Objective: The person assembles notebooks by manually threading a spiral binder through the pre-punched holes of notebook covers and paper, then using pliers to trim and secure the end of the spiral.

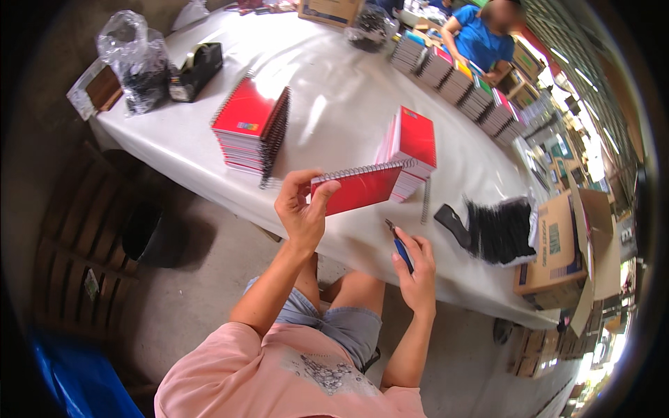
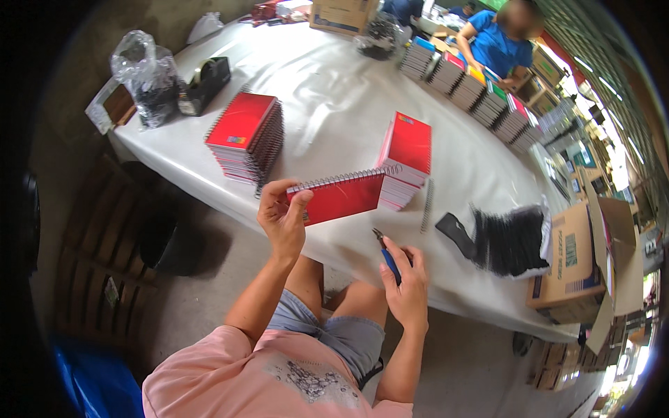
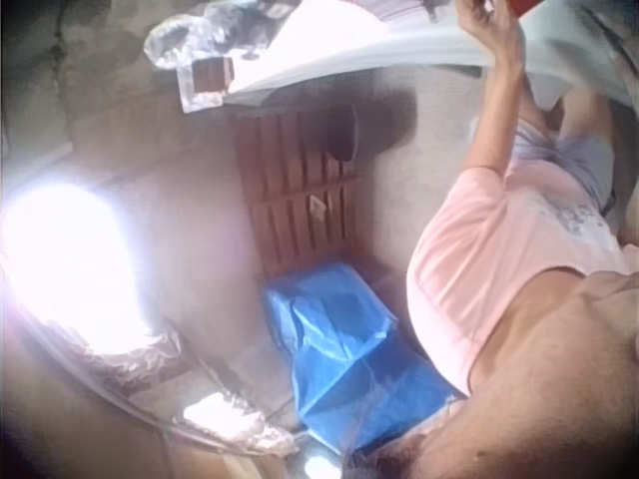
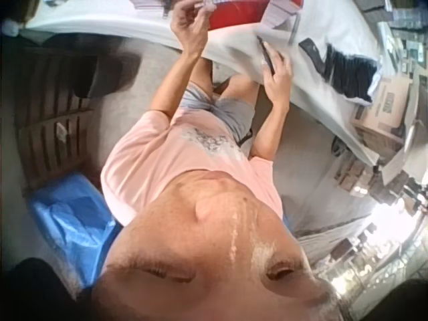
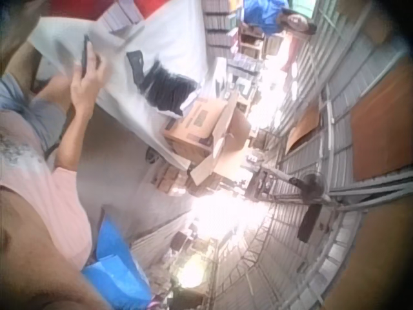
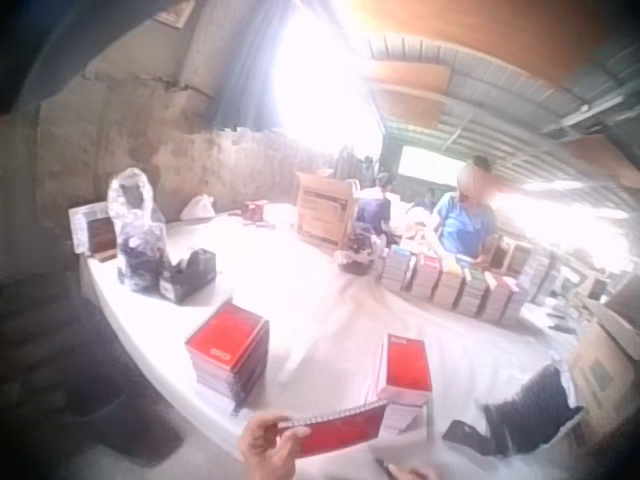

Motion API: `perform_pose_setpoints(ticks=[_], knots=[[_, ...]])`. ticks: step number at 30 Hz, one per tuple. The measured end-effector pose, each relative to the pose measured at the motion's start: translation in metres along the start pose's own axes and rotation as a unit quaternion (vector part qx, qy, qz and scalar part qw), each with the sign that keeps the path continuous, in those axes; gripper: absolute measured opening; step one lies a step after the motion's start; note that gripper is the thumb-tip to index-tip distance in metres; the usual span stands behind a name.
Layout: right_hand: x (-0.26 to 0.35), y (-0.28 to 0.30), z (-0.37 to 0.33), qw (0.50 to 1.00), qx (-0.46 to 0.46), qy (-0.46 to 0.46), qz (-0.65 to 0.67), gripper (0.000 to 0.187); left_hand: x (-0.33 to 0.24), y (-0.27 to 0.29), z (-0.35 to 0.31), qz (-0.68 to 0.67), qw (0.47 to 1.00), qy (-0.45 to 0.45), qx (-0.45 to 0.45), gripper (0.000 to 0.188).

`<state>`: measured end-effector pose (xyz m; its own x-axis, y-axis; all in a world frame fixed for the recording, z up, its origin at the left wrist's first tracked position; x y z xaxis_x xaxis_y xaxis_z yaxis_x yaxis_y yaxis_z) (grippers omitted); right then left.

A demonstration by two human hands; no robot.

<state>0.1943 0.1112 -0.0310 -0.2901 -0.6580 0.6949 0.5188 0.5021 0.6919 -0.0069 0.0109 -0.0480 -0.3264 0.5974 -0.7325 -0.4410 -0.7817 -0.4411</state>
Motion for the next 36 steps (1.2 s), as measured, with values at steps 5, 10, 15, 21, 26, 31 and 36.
perform_pose_setpoints(ticks=[5,10,15,21,26,31,36], knots=[[-0.032,-0.033,0.031,0.944,-0.002,-0.028,-0.327,0.039,-0.031,0.014,0.018,0.000,0.997,-0.051,-0.053,0.018],[0.023,-0.043,0.064,0.976,-0.006,0.118,0.185,0.060,-0.045,0.032,0.025,-0.017,0.991,-0.075,-0.112,0.021],[0.116,-0.050,0.108,0.888,-0.042,0.129,0.439,0.083,-0.058,0.047,0.036,-0.010,0.986,-0.103,-0.130,0.019],[0.188,-0.029,0.121,0.903,-0.050,0.427,0.004,0.071,-0.112,0.065,0.070,0.164,0.953,-0.233,0.104,0.033],[0.204,-0.052,0.168,0.913,0.021,0.325,0.244,0.056,-0.135,0.087,0.105,0.319,0.890,-0.325,0.022,0.054],[0.175,-0.084,0.252,0.817,0.041,0.096,0.566,0.052,-0.073,0.120,0.130,0.240,0.966,-0.061,-0.079,0.044],[0.146,-0.129,0.282,0.941,-0.002,0.060,0.332,0.048,-0.022,0.121,0.129,0.262,0.963,-0.027,-0.061,0.046]])
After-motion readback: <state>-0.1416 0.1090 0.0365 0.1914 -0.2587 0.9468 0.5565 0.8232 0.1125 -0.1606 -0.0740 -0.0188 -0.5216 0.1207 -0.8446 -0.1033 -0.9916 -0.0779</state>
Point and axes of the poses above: each hand's wrist, its own z-axis towards the middle knuckle, its own y-axis out of the back of the hand, x = y × z, the point moved 2 cm from there along z, towards the middle knuckle, and after that the axes turned 4 degrees about x, right-handed, at the moved point
